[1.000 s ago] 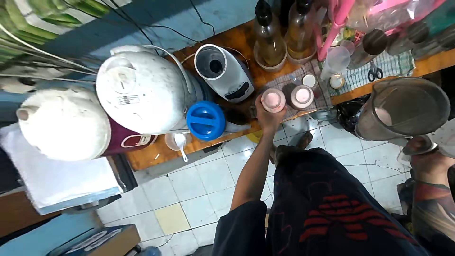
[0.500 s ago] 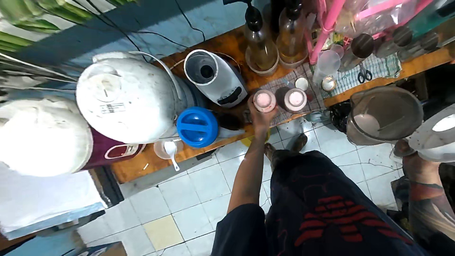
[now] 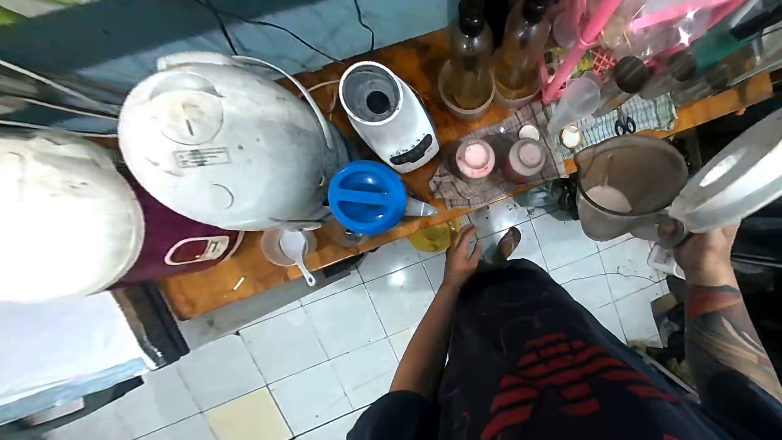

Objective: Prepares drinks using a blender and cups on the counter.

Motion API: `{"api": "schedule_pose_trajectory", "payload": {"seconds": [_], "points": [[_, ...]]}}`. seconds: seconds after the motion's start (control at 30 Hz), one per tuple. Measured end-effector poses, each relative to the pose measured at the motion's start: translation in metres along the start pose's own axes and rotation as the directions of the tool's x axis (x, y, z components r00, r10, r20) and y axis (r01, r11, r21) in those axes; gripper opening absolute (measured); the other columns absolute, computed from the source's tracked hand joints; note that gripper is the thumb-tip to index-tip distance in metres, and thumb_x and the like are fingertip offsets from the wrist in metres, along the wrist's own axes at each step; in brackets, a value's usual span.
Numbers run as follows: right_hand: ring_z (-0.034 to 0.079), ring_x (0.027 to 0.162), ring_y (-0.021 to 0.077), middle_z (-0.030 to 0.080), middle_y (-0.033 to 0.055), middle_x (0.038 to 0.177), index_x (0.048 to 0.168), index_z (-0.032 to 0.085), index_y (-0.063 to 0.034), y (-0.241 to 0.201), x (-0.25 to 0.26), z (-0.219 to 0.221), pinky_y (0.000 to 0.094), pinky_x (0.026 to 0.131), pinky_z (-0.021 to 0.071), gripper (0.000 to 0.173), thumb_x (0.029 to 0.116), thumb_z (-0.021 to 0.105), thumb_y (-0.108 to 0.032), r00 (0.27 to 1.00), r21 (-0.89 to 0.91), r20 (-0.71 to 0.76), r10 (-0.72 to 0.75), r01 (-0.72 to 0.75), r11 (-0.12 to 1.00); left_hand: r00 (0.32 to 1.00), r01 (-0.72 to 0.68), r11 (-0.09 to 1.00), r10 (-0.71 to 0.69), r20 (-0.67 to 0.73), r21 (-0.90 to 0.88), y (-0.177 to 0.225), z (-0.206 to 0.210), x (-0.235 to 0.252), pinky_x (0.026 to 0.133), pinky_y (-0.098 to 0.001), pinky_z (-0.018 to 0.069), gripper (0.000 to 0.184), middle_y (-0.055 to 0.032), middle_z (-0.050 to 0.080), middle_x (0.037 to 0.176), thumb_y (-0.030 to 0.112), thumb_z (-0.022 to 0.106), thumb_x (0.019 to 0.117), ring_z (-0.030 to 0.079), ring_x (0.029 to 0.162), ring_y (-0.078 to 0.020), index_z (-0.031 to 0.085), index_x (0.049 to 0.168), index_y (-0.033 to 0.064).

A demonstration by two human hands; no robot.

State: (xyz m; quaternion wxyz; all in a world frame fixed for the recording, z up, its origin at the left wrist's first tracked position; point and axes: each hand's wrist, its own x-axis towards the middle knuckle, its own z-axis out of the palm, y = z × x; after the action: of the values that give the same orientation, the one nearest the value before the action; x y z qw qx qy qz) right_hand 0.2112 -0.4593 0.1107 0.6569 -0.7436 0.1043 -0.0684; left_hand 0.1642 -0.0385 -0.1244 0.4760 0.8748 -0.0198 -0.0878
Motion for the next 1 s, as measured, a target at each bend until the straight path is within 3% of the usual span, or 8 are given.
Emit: {"api": "schedule_pose_trajectory", "payload": {"seconds": [0.1,0.13,0.2,0.27,0.37,0.53,0.77,1.0], "points": [[0.058,0.052,0.0054,0.064,-0.0099,0.067,0.088,0.068,-0.0269,-0.023,0.004,0.022,0.0248,0.049,0.0523,0.029,0.1023,0.054,-0.048,0.993,-0.12,0.122,0.01,0.005,0.993,0.97,0.181,0.978,-0.195,0.142,0.106,-0.064,-0.015,-0.054,0.117,-0.0491,0.042,0.042,-0.0089,0.051,0.154,0.027,0.069,0.0955,0.047,0.142,-0.0274,0.065,0.136,0.0138],[0.056,0.051,0.0054,0.062,-0.0094,0.067,0.088,0.068,-0.0253,-0.029,0.006,0.029,0.0247,0.048,0.0514,0.033,0.1041,0.051,-0.048,0.987,-0.162,0.161,0.01,0.017,0.987,0.918,0.325,0.936,-0.346,0.191,0.132,-0.086,-0.024,-0.074,0.118,-0.05,0.04,0.047,-0.0135,0.053,0.151,0.03,0.07,0.0944,0.048,0.142,-0.0303,0.064,0.137,0.0097],[0.054,0.05,0.0056,0.06,-0.0072,0.065,0.086,0.067,-0.0202,-0.04,0.011,0.042,0.0243,0.047,0.0498,0.037,0.1066,0.047,-0.044,0.977,-0.235,0.211,-0.004,0.054,0.971,0.734,0.6,0.784,-0.618,0.282,0.157,-0.125,-0.047,-0.115,0.116,-0.0547,0.0401,0.057,-0.0238,0.055,0.145,0.033,0.069,0.0961,0.052,0.137,-0.0373,0.056,0.142,0.0008],[0.057,0.054,0.0051,0.062,-0.0072,0.067,0.085,0.067,-0.0165,-0.049,0.02,0.055,0.025,0.052,0.0518,0.037,0.1069,0.047,-0.038,0.971,-0.28,0.238,-0.011,0.08,0.957,0.564,0.764,0.624,-0.77,0.297,0.168,-0.157,-0.071,-0.158,0.112,-0.0575,0.0429,0.059,-0.0275,0.06,0.137,0.032,0.067,0.0988,0.057,0.131,-0.0407,0.052,0.144,-0.002],[0.055,0.054,0.0058,0.061,-0.0057,0.067,0.083,0.066,-0.0142,-0.06,0.031,0.071,0.0253,0.051,0.05,0.039,0.1073,0.047,-0.038,0.968,-0.357,0.247,0.036,0.056,0.933,0.475,0.842,0.514,-0.85,0.228,0.164,-0.181,-0.103,-0.208,0.106,-0.0585,0.0469,0.054,-0.0271,0.065,0.129,0.028,0.066,0.0998,0.062,0.123,-0.041,0.053,0.143,-0.0012],[0.052,0.05,0.0057,0.058,-0.0058,0.065,0.085,0.066,-0.0144,-0.074,0.045,0.092,0.0249,0.048,0.0471,0.04,0.1077,0.047,-0.042,0.957,-0.452,0.264,0.117,0.015,0.892,0.497,0.857,0.512,-0.852,0.165,0.062,-0.185,-0.135,-0.234,0.109,-0.054,0.0457,0.051,-0.0249,0.066,0.13,0.024,0.062,0.1029,0.062,0.124,-0.0372,0.051,0.144,-0.0026],[0.053,0.05,0.0078,0.059,-0.0033,0.066,0.086,0.066,-0.0124,-0.082,0.055,0.103,0.026,0.047,0.0476,0.043,0.1075,0.047,-0.044,0.954,-0.507,0.235,0.184,-0.042,0.861,0.538,0.843,0.528,-0.822,0.184,-0.105,-0.187,-0.128,-0.229,0.107,-0.0501,0.0481,0.051,-0.0233,0.065,0.132,0.021,0.061,0.1037,0.064,0.122,-0.0337,0.048,0.147,-0.0023],[0.052,0.049,0.0048,0.059,-0.0067,0.064,0.08,0.065,-0.0148,-0.074,0.066,0.09,0.0238,0.047,0.046,0.037,0.1061,0.051,-0.037,0.936,-0.494,0.336,0.102,0.083,0.866,0.563,0.827,0.545,-0.798,0.216,-0.14,-0.192,-0.119,-0.237,0.106,-0.0512,0.0485,0.049,-0.0252,0.064,0.132,0.021,0.06,0.1039,0.064,0.122,-0.0355,0.048,0.146,-0.0031]]}}
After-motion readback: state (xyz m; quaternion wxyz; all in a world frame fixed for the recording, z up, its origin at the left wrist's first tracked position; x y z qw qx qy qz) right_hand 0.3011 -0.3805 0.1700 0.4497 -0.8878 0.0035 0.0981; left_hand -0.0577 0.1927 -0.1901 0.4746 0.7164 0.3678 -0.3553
